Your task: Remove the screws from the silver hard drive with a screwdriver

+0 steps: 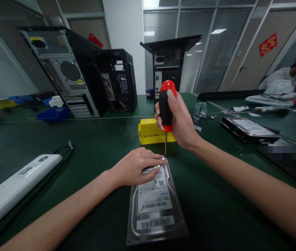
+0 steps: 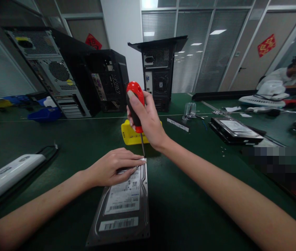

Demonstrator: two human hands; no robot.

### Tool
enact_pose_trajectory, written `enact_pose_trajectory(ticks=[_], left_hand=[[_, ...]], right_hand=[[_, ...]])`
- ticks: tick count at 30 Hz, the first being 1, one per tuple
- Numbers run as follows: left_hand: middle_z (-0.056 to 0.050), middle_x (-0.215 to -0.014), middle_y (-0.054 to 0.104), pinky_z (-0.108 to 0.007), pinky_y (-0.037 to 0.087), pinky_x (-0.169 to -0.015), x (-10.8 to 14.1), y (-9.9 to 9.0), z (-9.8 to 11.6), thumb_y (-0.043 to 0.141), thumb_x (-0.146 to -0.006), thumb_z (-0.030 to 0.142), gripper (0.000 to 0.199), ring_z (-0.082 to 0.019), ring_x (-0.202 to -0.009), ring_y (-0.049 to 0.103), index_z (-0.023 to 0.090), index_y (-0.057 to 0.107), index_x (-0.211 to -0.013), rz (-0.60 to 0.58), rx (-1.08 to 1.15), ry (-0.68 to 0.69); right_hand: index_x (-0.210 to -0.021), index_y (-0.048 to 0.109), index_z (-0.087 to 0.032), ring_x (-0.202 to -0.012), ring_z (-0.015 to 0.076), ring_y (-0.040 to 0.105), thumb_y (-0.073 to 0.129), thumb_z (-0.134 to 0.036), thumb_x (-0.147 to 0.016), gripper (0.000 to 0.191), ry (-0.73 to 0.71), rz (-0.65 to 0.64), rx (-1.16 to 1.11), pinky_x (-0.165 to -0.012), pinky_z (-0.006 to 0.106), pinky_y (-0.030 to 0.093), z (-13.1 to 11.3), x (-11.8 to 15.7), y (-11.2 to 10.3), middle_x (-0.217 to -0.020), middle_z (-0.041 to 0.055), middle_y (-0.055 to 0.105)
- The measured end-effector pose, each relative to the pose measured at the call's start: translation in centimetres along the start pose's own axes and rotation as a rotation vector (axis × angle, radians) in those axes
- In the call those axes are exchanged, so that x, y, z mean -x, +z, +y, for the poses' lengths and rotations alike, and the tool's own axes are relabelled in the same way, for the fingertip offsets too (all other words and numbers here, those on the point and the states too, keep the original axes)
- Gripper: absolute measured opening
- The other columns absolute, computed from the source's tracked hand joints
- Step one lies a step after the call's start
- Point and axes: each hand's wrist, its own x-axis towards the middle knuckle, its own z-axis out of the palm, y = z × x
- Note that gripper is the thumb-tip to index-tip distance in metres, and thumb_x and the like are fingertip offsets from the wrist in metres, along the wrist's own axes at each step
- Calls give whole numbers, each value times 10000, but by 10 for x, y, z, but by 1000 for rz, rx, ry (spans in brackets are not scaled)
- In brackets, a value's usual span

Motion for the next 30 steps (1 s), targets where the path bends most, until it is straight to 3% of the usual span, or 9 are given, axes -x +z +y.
enact_pose_trajectory(ticks=[5,10,17,24,30], left_hand=[[-73,-1191,653,-381,469,-865,0,0,0,470,-911,236,339,-211,-1004,619,172,591,-1221,-2,0,-3],[-82,-1187,655,-384,468,-868,0,0,0,466,-908,226,337,-216,-1009,622,170,598,-1213,2,-6,4],[-80,-1186,656,-378,470,-860,-1,0,0,459,-912,234,337,-216,-1006,620,178,596,-1215,8,-7,9],[-79,-1181,657,-379,469,-862,-1,0,0,465,-911,233,338,-215,-999,621,181,593,-1220,5,-8,5],[-75,-1187,654,-379,468,-861,0,0,0,461,-917,237,341,-213,-1001,617,198,582,-1234,12,1,9]], right_hand=[[-966,318,-268,-494,64,427,642,-408,-776,401,-1,39,42,-433,209,342,-1,1,2,-719,-61,469],[-934,409,-224,-583,67,472,544,-443,-845,273,-6,-34,-1,-514,219,398,2,-1,1,-783,-22,494],[-1001,469,-233,-565,67,435,444,-529,-870,325,-14,-91,45,-526,235,409,2,2,3,-789,-15,464],[-1006,356,-264,-506,64,421,641,-400,-795,380,-27,-25,84,-485,213,370,2,4,2,-657,-75,418],[-956,431,-226,-550,62,456,565,-385,-846,234,7,-71,-8,-464,210,368,1,1,1,-779,-34,496]])
